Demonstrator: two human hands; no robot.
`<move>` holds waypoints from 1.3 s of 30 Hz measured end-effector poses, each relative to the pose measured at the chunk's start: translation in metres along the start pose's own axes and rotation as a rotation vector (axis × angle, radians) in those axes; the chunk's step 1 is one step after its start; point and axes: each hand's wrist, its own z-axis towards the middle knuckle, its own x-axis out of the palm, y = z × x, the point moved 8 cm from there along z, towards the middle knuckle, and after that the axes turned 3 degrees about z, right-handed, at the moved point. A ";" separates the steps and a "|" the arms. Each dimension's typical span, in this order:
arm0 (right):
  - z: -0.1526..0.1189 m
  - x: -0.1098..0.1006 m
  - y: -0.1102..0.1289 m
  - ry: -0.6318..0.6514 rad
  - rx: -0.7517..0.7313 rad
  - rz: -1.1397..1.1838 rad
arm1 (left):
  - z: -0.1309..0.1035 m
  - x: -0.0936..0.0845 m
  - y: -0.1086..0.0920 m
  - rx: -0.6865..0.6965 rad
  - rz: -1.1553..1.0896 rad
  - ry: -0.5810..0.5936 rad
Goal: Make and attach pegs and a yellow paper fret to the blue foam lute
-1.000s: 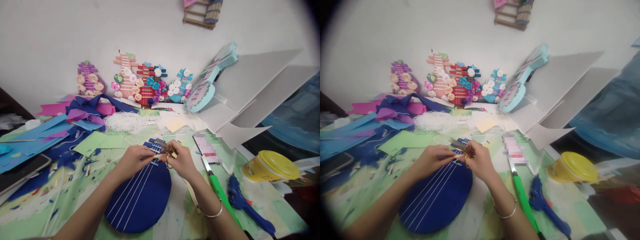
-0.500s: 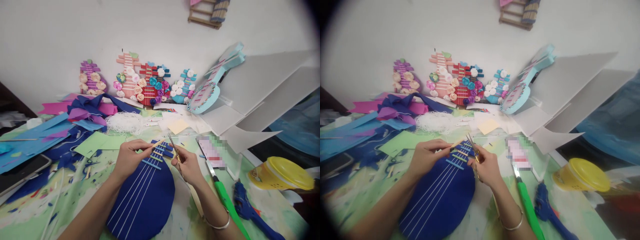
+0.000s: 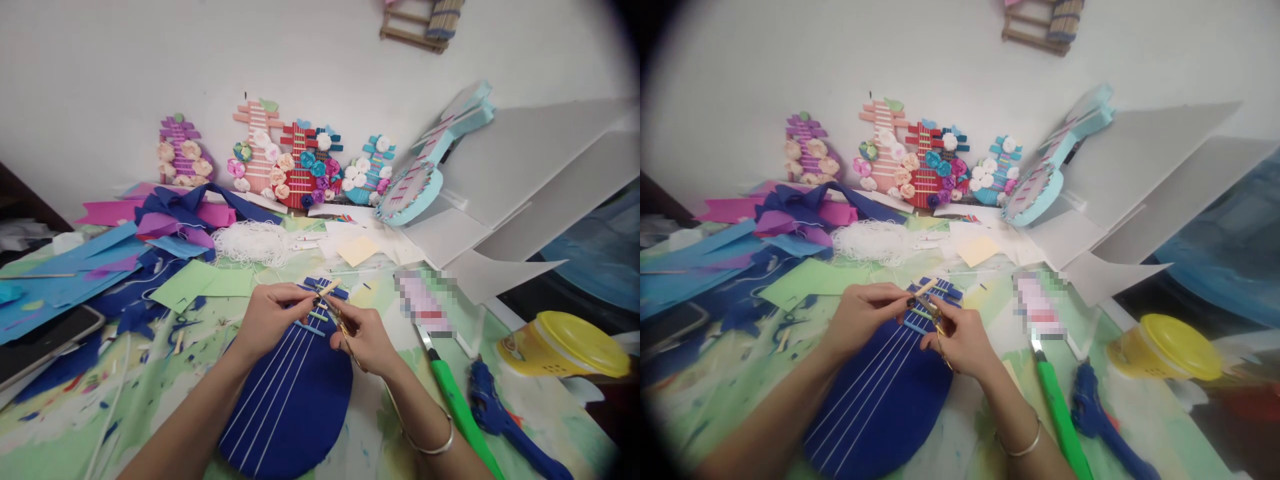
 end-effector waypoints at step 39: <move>-0.003 0.012 0.011 0.011 -0.137 -0.034 | 0.001 0.018 0.010 -0.100 -0.154 0.149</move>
